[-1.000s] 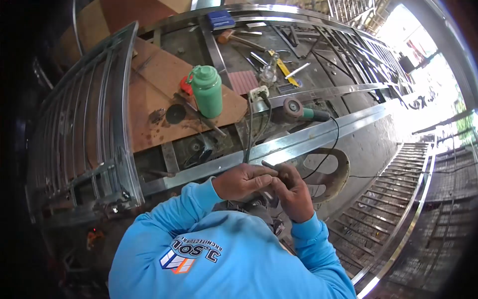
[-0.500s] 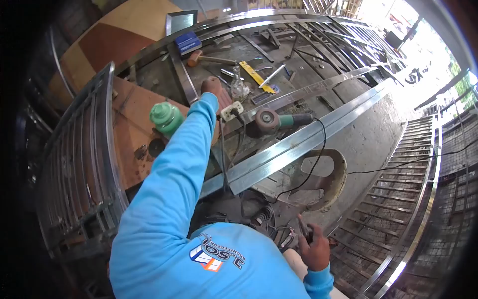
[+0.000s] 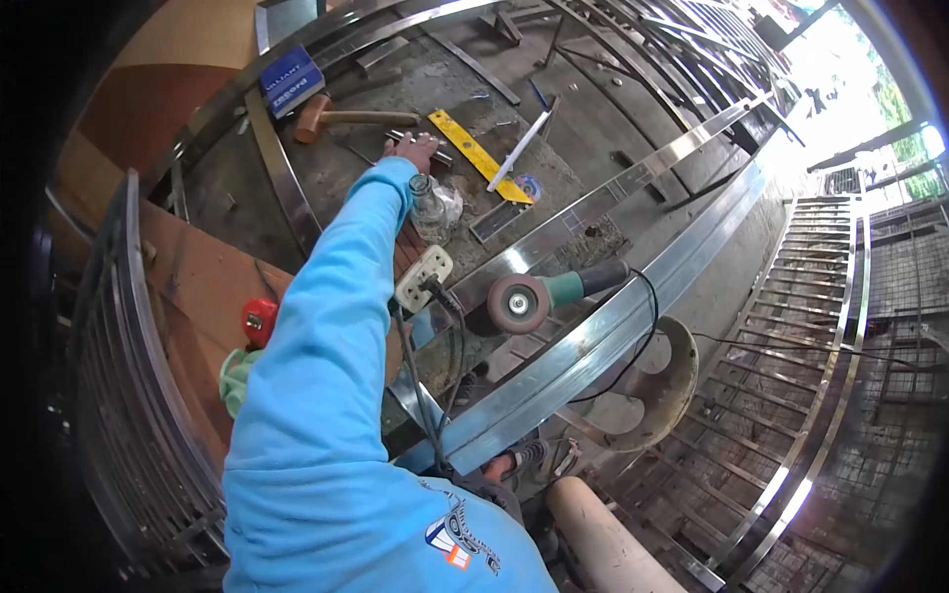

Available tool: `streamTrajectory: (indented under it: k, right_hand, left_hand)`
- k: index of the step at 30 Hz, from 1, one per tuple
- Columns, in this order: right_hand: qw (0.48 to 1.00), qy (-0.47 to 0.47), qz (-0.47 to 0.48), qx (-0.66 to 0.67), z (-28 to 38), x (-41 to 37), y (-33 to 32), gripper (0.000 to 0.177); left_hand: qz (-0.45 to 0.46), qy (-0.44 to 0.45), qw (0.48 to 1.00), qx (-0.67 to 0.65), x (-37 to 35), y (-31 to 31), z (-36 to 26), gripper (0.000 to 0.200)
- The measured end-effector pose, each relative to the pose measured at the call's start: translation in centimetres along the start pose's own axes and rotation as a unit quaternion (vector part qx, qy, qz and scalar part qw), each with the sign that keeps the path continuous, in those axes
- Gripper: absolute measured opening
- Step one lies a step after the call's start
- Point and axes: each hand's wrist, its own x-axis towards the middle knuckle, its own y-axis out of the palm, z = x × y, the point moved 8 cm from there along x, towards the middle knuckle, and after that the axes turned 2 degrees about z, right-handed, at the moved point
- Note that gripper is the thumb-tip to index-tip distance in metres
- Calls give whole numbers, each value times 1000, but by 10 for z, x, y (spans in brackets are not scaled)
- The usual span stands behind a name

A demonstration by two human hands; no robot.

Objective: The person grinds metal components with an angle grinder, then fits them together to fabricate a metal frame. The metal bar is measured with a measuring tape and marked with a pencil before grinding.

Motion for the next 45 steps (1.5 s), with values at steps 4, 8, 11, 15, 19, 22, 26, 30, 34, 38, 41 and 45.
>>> streamTrajectory:
  k: [4,8,11,15,19,22,26,30,34,38,41,45]
  right_hand:
    - [1000,21,17,9,-10,-6,17,32]
    - [1000,11,11,15,-9,1,15,31]
    - [999,-21,-18,19,-9,17,3,31]
    - [991,-78,-106,19,52,23,-53,26]
    - [947,-157,-259,107,105,42,-127,33]
    - [877,-300,-332,172,193,-11,-193,33]
    - [808,-383,-267,359,221,-37,-237,27]
    - [707,-460,-217,491,232,-100,-270,29]
    - [531,-641,-157,532,216,-126,-295,31]
    - [468,-722,-82,503,203,-148,-305,30]
    - [460,-736,-50,495,201,-150,-300,29]
    - [456,-736,-35,499,189,-144,-296,29]
  left_hand:
    - [-29,15,999,5,11,-22,3,65]
    - [-21,65,996,52,1,-26,-4,60]
    - [-67,76,992,71,-3,-23,-4,42]
    - [-112,-7,994,-9,-14,-38,24,29]
    - [-277,-172,894,-306,-29,-96,76,34]
    - [-473,-205,729,-450,-101,-158,86,25]
    - [-613,-14,551,-566,-270,-231,12,16]
    - [-485,229,657,-529,-406,-202,-110,21]
    - [-440,390,715,-379,-492,-134,-183,30]
    - [-389,423,734,-362,-542,-106,-206,36]
    - [-400,416,743,-339,-568,-106,-211,38]
    - [-374,410,746,-368,-579,-105,-215,39]
